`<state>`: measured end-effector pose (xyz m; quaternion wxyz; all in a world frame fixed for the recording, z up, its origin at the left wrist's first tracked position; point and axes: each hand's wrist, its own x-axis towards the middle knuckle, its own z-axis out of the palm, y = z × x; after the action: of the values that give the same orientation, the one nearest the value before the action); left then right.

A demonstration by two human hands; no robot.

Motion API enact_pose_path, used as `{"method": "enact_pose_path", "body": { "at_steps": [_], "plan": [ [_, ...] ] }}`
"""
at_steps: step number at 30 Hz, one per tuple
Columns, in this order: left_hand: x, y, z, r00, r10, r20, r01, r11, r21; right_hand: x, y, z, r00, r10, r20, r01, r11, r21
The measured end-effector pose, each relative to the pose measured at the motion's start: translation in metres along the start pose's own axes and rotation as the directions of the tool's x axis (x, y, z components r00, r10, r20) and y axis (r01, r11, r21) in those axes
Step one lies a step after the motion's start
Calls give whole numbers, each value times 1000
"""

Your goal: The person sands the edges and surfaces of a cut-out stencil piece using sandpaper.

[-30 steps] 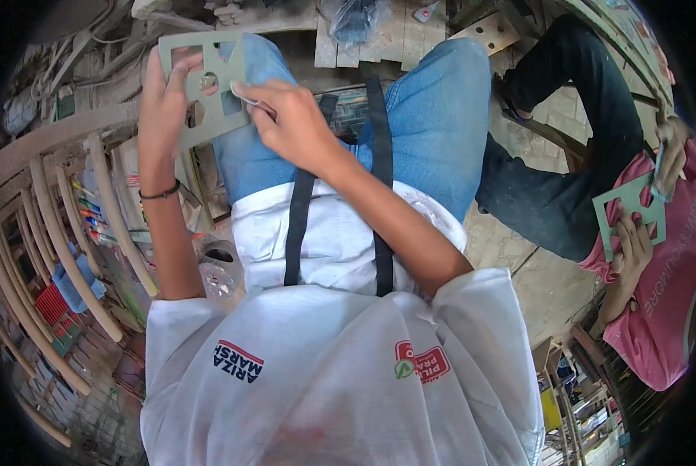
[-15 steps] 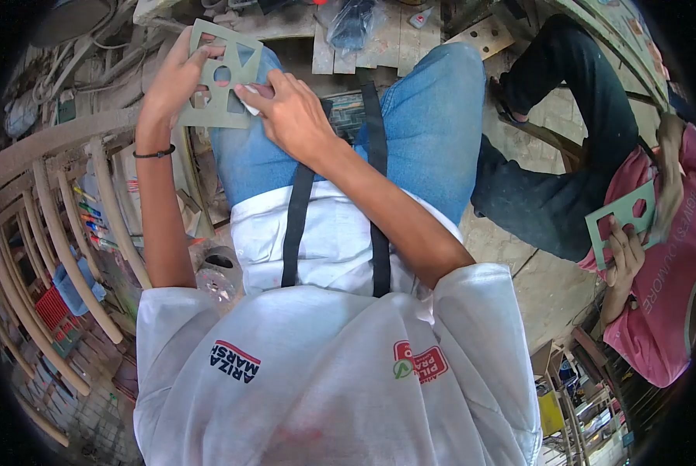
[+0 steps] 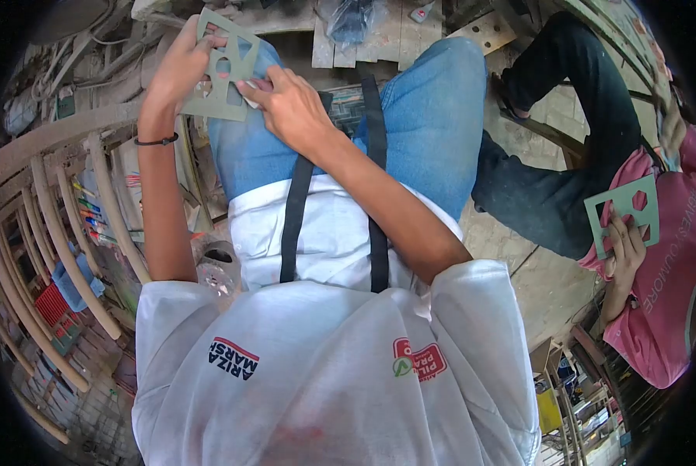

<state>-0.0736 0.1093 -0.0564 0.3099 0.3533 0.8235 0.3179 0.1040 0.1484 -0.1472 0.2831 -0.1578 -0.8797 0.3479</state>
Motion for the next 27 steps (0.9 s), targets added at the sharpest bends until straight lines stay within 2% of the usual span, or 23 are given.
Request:
{"method": "enact_pose_path", "body": {
  "at_steps": [3,5,6,7,8,10,12,13,14,15,16,18,22,23,25,27],
  "plan": [
    [-2,2,-4,1000,7,19,-5,996,-84,-3,3,-6,997,32,66,-29,999,-42],
    [1,-6,-2,998,61,-13,-61,996,-61,-1,1,-10,995,54,86,-48,997,-60],
    [1,-5,-1,994,104,-39,-105,994,-39,2,-5,-14,999,19,34,-19,999,27],
    [3,-5,0,995,98,-37,-99,994,-40,3,-8,-15,1000,-12,-16,14,993,113],
    [3,-4,1,998,64,-21,-65,997,-39,0,-6,-9,1000,-4,-5,5,993,118],
    [6,-11,3,999,36,-1,-36,999,-36,0,-3,0,999,8,42,-9,999,39],
    [13,-25,0,956,294,6,-293,954,62,2,-2,-5,999,5,41,-8,997,76],
    [13,-28,0,956,292,6,-292,954,65,1,-4,-8,999,18,46,-24,993,116],
    [15,-31,-1,975,223,15,-223,975,13,4,-5,-10,999,15,40,-19,993,115],
    [15,-28,-1,988,150,27,-149,988,-42,7,-6,-13,1000,11,16,-12,996,94],
    [12,-28,0,990,140,32,-138,989,-48,3,-8,-15,1000,20,2,-20,997,76],
    [13,-22,-3,999,24,45,-22,998,-60,-2,-1,-7,997,51,51,-52,998,22],
    [6,-7,-3,998,69,0,-69,996,62,-2,3,-9,990,106,97,-103,994,-40],
    [3,-4,-3,997,74,-10,-74,997,10,-1,2,-10,990,104,92,-100,994,-41],
    [1,0,0,998,67,-16,-67,997,-48,2,-7,-16,1000,-6,-13,7,992,126],
    [-1,2,1,1000,26,14,-26,999,-47,1,-1,-8,1000,15,9,-16,997,81]
  ]
}}
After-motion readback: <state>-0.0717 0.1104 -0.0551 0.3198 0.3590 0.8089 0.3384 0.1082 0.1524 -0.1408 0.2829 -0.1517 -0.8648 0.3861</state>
